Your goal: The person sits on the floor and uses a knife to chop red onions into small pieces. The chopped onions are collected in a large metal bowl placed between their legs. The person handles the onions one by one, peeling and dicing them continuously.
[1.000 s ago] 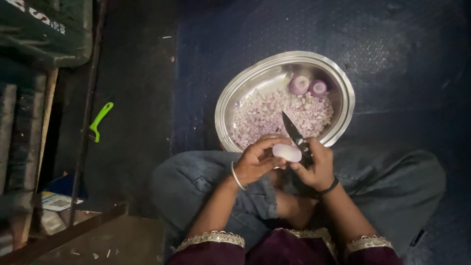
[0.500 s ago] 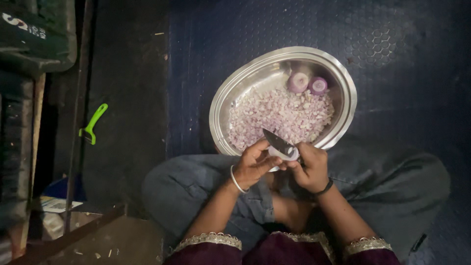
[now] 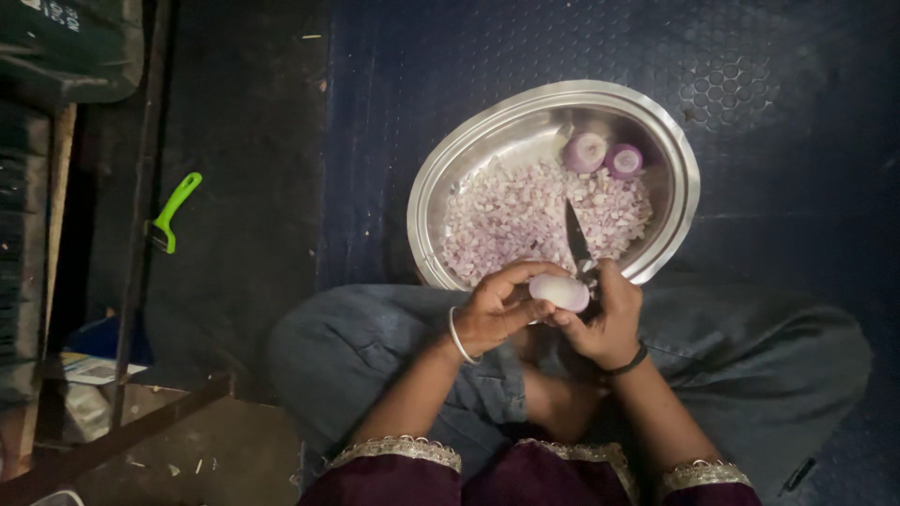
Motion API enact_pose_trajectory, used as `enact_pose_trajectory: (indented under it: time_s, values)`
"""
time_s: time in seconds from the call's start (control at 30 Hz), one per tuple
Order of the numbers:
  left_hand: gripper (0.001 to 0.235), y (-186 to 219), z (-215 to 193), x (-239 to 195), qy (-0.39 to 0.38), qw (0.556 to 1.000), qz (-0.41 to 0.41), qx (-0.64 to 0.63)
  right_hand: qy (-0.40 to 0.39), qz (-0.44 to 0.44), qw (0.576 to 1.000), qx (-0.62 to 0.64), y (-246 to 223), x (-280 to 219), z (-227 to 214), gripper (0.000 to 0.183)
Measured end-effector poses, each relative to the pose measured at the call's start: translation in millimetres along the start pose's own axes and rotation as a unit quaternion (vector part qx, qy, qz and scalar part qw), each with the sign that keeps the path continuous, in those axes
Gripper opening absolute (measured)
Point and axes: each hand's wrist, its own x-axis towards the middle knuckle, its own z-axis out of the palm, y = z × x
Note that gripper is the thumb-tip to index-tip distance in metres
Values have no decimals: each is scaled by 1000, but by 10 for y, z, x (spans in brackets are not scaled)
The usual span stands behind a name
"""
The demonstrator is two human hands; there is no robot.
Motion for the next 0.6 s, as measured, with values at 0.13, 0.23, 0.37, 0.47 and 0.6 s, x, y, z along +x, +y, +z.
enact_pose_trajectory:
  time_s: [0.13, 0.23, 0.37, 0.47, 0.6]
  values:
    - [47, 0, 16, 6, -4, 1000, 4, 1, -1, 2, 1000, -9, 27, 1, -3, 78]
    - [46, -35, 44, -13, -7, 1000, 12, 5, -11, -46, 999, 28, 73, -45, 26, 75]
    - [47, -119, 79, -12, 20, 1000, 15, 6, -17, -34, 999, 20, 84, -87, 22, 63]
    - [44, -233, 45, 17, 46, 993, 74, 75, -21, -33, 998, 42, 28, -84, 31, 53]
    - [46, -355, -13, 39, 70, 996, 54, 19, -26, -20, 998, 47, 2, -81, 39, 52]
